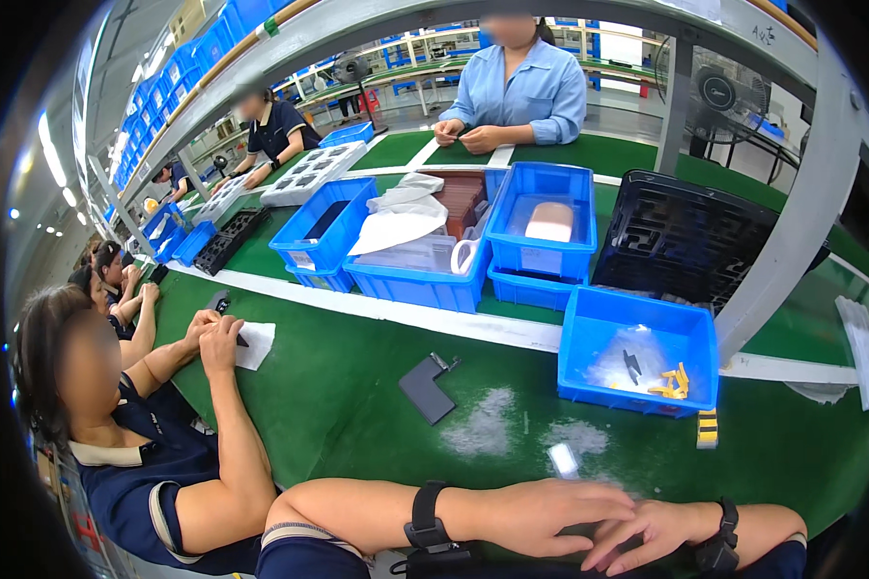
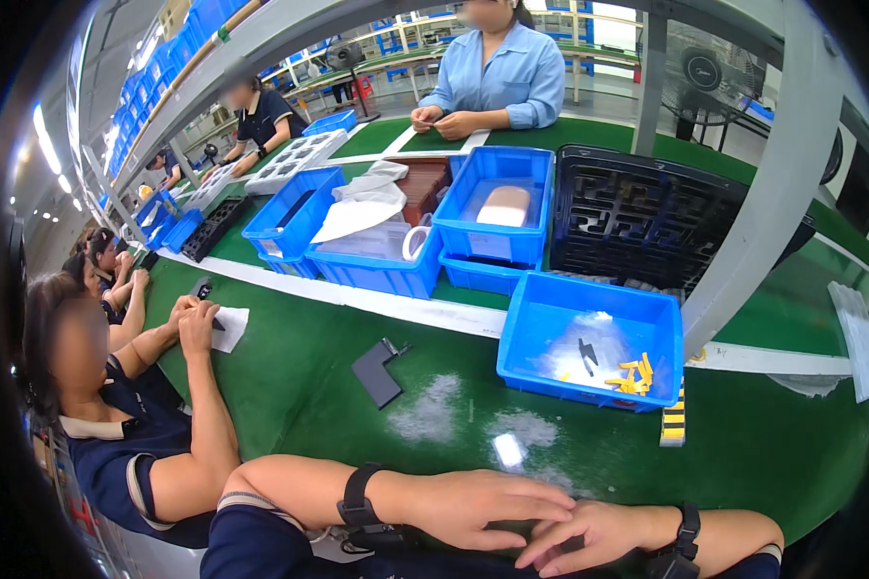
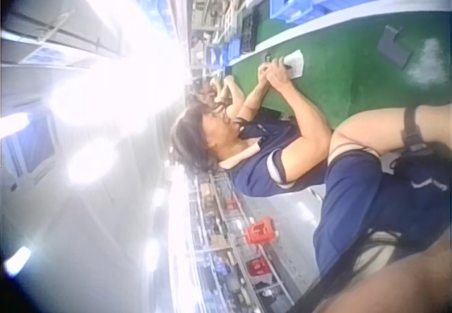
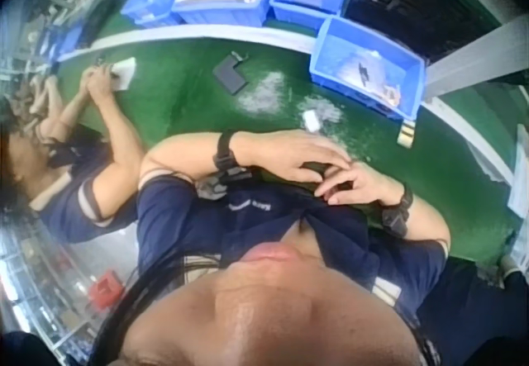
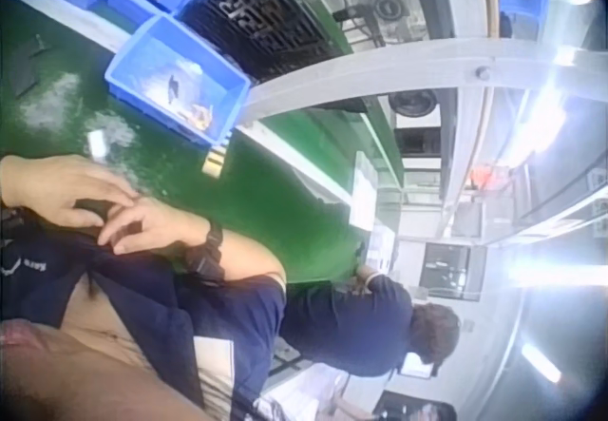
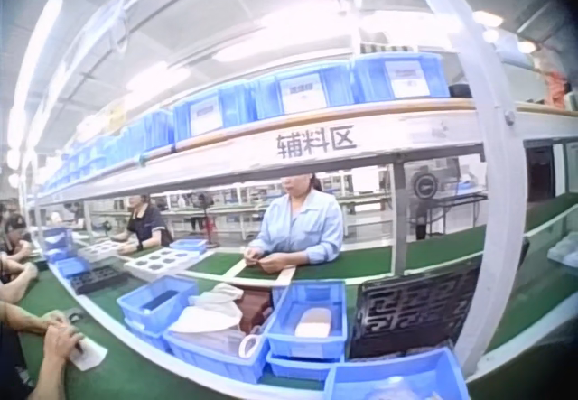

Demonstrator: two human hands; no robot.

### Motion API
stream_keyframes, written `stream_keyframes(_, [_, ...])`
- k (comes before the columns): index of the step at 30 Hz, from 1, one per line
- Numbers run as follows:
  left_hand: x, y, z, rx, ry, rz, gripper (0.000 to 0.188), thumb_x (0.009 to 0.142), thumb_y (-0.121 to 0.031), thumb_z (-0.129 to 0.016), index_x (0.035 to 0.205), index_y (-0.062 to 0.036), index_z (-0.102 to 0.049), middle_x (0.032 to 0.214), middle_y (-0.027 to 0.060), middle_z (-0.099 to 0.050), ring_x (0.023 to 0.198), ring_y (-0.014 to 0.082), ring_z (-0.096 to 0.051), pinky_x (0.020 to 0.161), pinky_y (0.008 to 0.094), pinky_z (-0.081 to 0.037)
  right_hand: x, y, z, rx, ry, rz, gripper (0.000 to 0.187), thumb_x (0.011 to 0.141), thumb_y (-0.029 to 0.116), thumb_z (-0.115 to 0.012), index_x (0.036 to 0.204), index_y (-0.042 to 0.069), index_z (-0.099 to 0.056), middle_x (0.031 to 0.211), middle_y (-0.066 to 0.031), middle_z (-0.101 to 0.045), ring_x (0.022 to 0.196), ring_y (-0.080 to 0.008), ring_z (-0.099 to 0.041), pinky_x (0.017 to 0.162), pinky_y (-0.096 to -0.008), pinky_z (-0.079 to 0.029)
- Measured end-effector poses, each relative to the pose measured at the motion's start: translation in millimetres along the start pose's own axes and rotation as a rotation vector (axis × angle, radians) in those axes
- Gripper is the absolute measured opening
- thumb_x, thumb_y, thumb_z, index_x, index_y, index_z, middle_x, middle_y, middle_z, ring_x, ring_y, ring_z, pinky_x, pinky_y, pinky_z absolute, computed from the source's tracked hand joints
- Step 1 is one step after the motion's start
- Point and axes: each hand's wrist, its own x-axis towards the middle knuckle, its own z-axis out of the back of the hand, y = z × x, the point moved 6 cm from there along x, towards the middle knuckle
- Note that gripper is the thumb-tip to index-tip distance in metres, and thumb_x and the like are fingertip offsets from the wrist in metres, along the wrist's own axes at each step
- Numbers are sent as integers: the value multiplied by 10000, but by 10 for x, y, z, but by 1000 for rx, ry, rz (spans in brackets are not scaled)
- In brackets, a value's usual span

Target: Manually assemble black plastic electronic components by applying adhesive strips and connecting wiring on an assembly line.

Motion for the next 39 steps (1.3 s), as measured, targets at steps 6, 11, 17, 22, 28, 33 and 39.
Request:
stream_keyframes(6, [-28, 52, 73, 73, 8, 123, 491, 820, -86, -599, 1285, -44, -445, 1358, 136, -406, 1187, 307, -468, 943, 401, -435, 15, -32, -17, 65, 27, -49, 193, 817, 111, -675, 995, 37, -682, 869, -90, -649, 751, -197, -607, 677, -293, -464])
stream_keyframes(11, [-64, -178, 613, 471, -548, -10, 631, 737, -26, -642, 1322, -25, -404, 1383, 209, -353, 1259, 363, -386, 1018, 427, -349, 29, -35, -8, 109, 8, -78, 185, 818, 109, -673, 983, 26, -680, 852, -96, -643, 735, -201, -609, 649, -293, -467])
stream_keyframes(17, [-202, -133, 994, 717, -849, 123, 805, 700, -29, -652, 1401, -7, -256, 1454, 284, -168, 1342, 422, -229, 1070, 464, -237, 11, -109, -7, 129, 48, -67, 212, 829, 81, -662, 1030, 13, -659, 903, -104, -646, 788, -193, -618, 691, -287, -479])
stream_keyframes(22, [-173, -4, 968, 690, -799, 164, 772, 710, -41, -643, 1397, -43, -292, 1462, 236, -191, 1350, 415, -211, 1078, 473, -211, 15, -143, -12, 106, 105, -45, 242, 833, 52, -657, 1066, -12, -640, 977, -125, -659, 839, -226, -635, 731, -302, -487])
stream_keyframes(28, [-81, 305, 718, 679, -489, 303, 714, 735, -72, -648, 1376, -94, -334, 1454, 196, -219, 1340, 415, -225, 1072, 482, -252, -5, -163, -15, 71, 71, -39, 247, 832, 59, -662, 1070, -6, -641, 994, -129, -659, 861, -233, -634, 753, -306, -488])
stream_keyframes(33, [-90, 332, 693, 539, -438, 330, 751, 736, -68, -654, 1392, -82, -290, 1470, 214, -163, 1340, 417, -226, 1078, 450, -272, 55, -12, -2, 137, -23, -124, 185, 813, 109, -679, 974, 20, -677, 831, -95, -634, 744, -175, -608, 654, -279, -472])
stream_keyframes(39, [-103, 359, 648, 495, -436, 289, 777, 737, -75, -653, 1409, -81, -263, 1479, 233, -124, 1347, 414, -217, 1077, 443, -278, 16, -48, -41, 180, -39, -148, 193, 815, 117, -680, 972, 6, -672, 853, -91, -629, 750, -177, -608, 650, -278, -472])
